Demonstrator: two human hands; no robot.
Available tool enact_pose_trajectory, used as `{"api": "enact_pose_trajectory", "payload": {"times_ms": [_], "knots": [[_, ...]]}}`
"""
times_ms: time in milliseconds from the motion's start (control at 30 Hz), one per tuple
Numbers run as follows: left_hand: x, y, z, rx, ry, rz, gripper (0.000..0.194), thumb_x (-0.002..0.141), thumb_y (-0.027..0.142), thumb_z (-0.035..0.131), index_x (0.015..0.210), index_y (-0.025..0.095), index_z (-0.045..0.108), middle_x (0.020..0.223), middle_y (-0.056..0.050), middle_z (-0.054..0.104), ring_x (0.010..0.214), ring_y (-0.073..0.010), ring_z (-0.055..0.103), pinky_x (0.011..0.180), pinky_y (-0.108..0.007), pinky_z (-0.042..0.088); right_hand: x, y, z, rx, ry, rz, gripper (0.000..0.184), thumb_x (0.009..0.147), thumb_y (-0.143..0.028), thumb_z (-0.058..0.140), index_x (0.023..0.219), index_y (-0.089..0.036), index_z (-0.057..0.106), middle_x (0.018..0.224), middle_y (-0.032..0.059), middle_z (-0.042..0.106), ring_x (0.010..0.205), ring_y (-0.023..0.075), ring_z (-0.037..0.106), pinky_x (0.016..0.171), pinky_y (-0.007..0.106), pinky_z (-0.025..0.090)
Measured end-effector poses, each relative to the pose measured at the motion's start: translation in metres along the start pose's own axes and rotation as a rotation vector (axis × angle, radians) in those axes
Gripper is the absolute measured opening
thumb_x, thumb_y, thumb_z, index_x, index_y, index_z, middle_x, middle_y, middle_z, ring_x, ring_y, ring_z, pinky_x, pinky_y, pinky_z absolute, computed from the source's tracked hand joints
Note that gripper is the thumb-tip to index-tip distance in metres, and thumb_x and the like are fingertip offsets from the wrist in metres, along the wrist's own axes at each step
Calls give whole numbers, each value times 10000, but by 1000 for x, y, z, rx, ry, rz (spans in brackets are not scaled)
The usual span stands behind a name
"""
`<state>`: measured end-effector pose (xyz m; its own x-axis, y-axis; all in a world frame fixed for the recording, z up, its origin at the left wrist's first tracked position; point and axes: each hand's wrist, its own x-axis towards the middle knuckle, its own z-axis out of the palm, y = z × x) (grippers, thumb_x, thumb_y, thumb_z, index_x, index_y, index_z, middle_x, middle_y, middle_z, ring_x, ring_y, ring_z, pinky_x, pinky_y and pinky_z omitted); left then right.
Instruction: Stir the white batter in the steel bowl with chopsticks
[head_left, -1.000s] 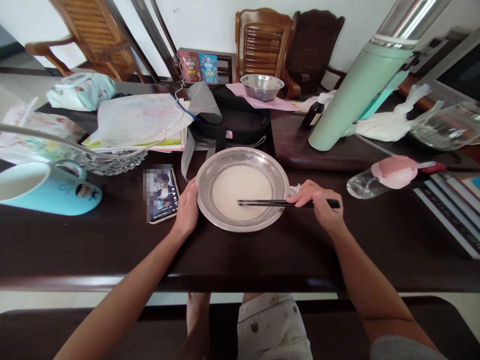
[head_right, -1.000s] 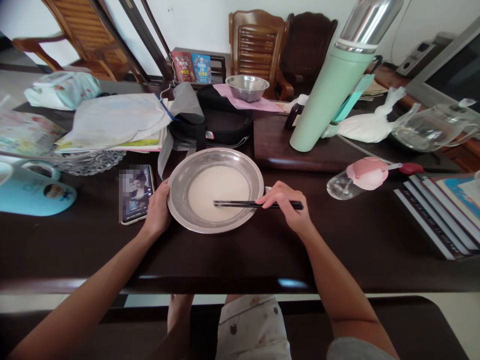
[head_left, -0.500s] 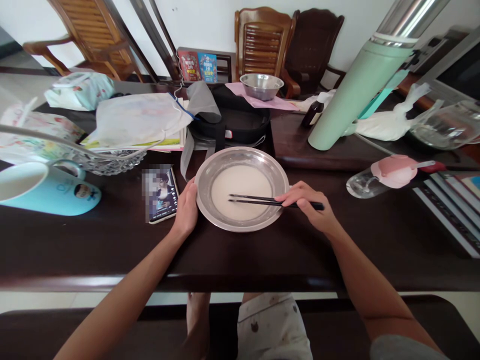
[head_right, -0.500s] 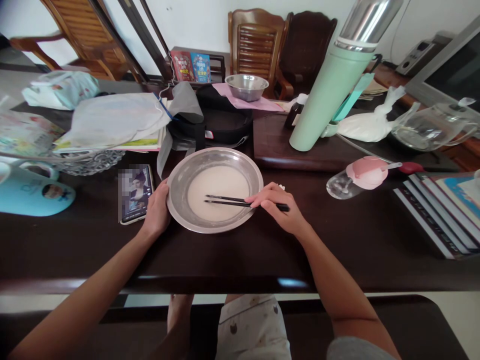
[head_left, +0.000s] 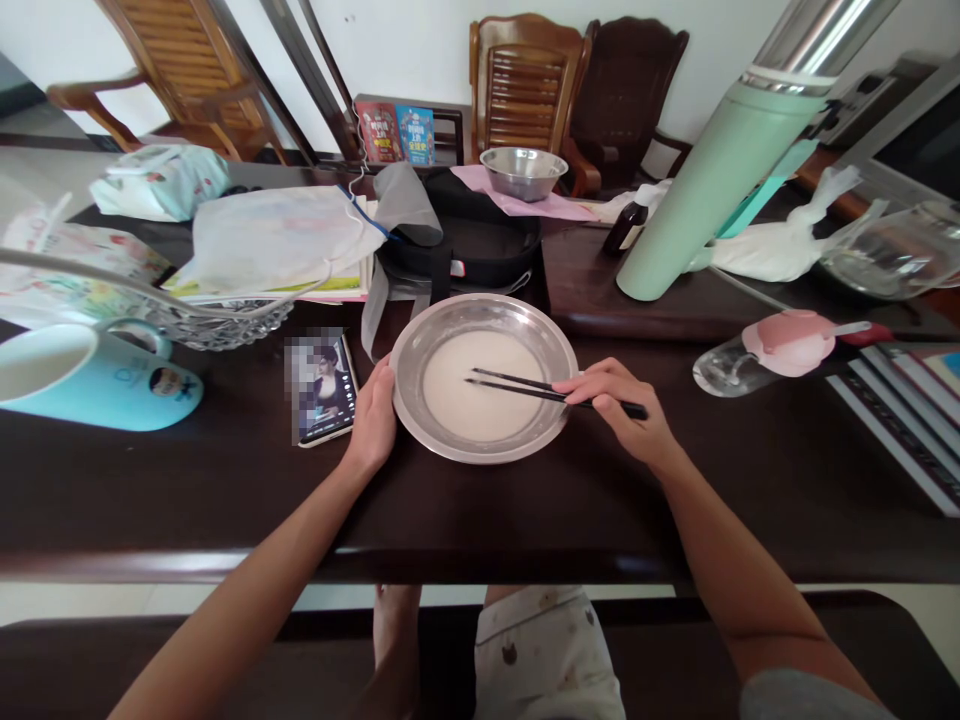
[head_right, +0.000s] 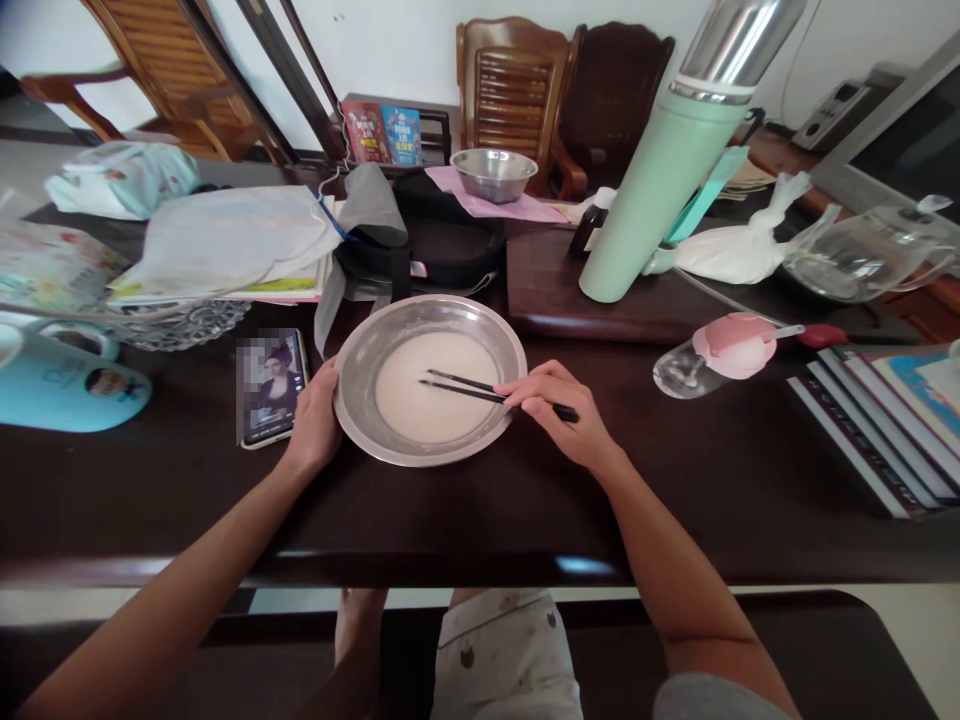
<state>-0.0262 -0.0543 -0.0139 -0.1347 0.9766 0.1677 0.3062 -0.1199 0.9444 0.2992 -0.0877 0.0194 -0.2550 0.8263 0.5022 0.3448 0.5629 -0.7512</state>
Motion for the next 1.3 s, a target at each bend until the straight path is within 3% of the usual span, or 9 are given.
{"api": "enact_pose_trajectory", "payload": {"times_ms": [133,333,500,700,900,1100,1167,1300], "knots": [[0,1,0,-5,-7,-15,610,992,611,398,1246,154,713,1331,-121,737,1306,-318,628,1168,-440,468,-2,2,-1,63,136,-27,466,1069,-464,497,774,-293,814,867,36,862,752,244,686,760,468,533],[0,2,0,6,-5,0,593,1005,587,394,1233,144,715,1354,-128,727,1319,-321,623,1180,-447,454,1,2,1,15,-23,-27,360,1038,-495,564,906,-294,832,1008,36,870,877,247,719,829,459,558],[0,1,0,-2,0,-6,610,994,616,402,1231,153,720,1325,-128,740,1295,-322,635,1160,-449,474,-1,3,-2,42,128,-41,428,1066,-442,512,808,-298,822,897,34,865,795,248,708,755,456,543],[0,2,0,24,7,-4,603,1000,607,396,1236,159,723,1322,-115,744,1296,-317,631,1168,-450,468,0,1,1,11,-17,-32,378,1041,-506,552,898,-296,831,984,39,868,865,251,716,819,457,564],[0,1,0,1,-1,-5,606,1000,602,393,1234,150,722,1323,-126,742,1291,-319,639,1154,-452,481,-2,4,-3,92,150,-23,454,1077,-439,487,804,-299,821,879,33,859,787,245,712,757,451,541],[-1,2,0,0,7,-9,624,1000,624,404,1264,149,711,1323,-123,739,1300,-318,632,1161,-427,472,0,1,0,45,-36,-17,393,1039,-525,545,891,-301,832,976,37,869,872,256,719,822,463,561],[-1,1,0,4,6,-9,637,997,638,403,1267,149,709,1324,-124,738,1303,-318,629,1159,-423,473,0,1,0,4,7,-5,380,1031,-525,563,891,-299,834,1000,39,868,886,258,710,820,463,562],[0,-1,0,5,-5,-6,648,989,658,400,1241,152,716,1317,-121,741,1299,-324,629,1148,-441,483,-1,3,-2,87,137,-14,483,1067,-490,486,776,-296,819,844,41,853,766,253,705,749,463,540]]}}
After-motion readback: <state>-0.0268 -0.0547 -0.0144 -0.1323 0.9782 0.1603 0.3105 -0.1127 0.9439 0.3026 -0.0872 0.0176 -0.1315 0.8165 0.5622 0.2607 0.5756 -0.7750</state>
